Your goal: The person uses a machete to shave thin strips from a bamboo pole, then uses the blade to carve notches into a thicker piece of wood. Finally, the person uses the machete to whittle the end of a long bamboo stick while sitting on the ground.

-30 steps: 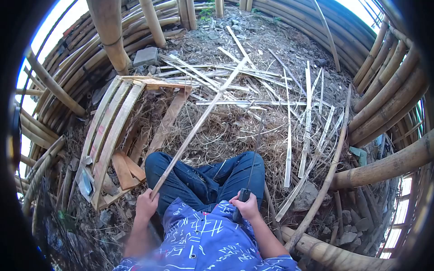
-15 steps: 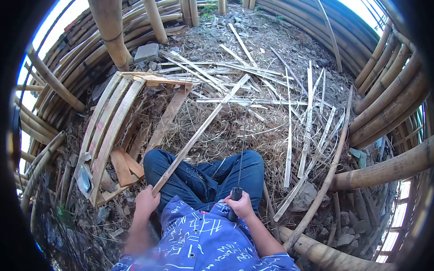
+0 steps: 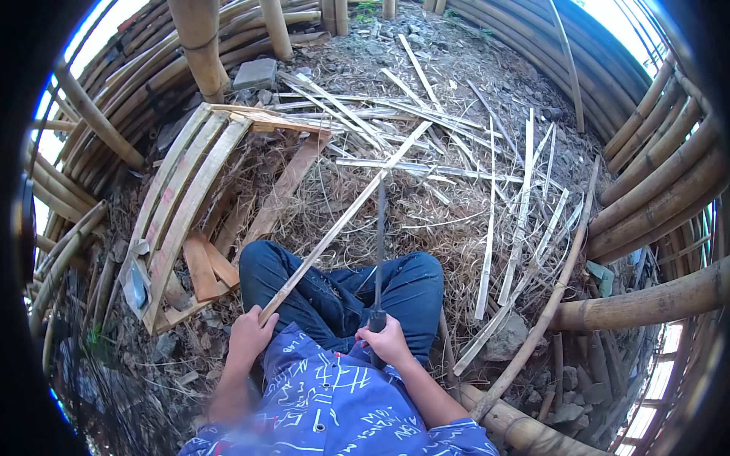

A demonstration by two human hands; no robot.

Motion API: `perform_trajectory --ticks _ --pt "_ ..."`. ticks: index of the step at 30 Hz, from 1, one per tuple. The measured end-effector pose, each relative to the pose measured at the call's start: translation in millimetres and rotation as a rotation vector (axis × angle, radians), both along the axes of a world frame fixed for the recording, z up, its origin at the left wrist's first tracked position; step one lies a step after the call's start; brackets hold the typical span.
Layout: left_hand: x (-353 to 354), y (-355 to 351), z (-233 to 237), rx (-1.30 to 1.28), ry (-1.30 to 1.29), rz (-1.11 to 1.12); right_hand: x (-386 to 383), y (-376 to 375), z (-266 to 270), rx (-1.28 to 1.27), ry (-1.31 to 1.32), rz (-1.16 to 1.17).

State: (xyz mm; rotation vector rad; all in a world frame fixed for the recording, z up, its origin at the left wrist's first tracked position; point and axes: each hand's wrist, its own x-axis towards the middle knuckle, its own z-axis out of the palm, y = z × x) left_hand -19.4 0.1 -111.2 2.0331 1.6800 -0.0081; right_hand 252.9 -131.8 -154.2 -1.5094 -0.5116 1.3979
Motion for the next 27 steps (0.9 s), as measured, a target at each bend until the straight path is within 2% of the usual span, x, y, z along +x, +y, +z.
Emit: perform_trajectory --ticks 5,7,9,11,13,16,19,24,27 --pt "3 -7 4 -0.006 -0.074 -0.019 -11 27 16 -0.038 -0.091 0.190" --pt "6 -10 5 -0.036 -0.087 -0.028 -15 33 5 -0.015 -0.169 0.239" --pt "10 -13 7 -0.099 -0.093 -0.028 -20 40 -3 0.203 -0.530 0.312" --pt "13 -16 10 -0.120 -0.095 -0.027 -25 42 -23 0.216 -0.480 0.305" --pt "13 -18 10 -0.167 -0.131 -0.015 -28 46 -19 0.127 -0.540 0.453" --pt "11 -23 7 -0.262 -0.214 0.011 -30 49 -10 0.087 -0.579 0.540" --pt "13 -30 19 -0.279 -0.304 0.034 -26 52 -5 0.066 -0.555 0.501" --pt "15 -30 37 -0.245 -0.338 0.020 -12 54 13 0.011 -0.692 0.549" --pt "16 -30 42 -0.192 -0.337 -0.018 -2 52 13 0.036 -0.636 0.504"
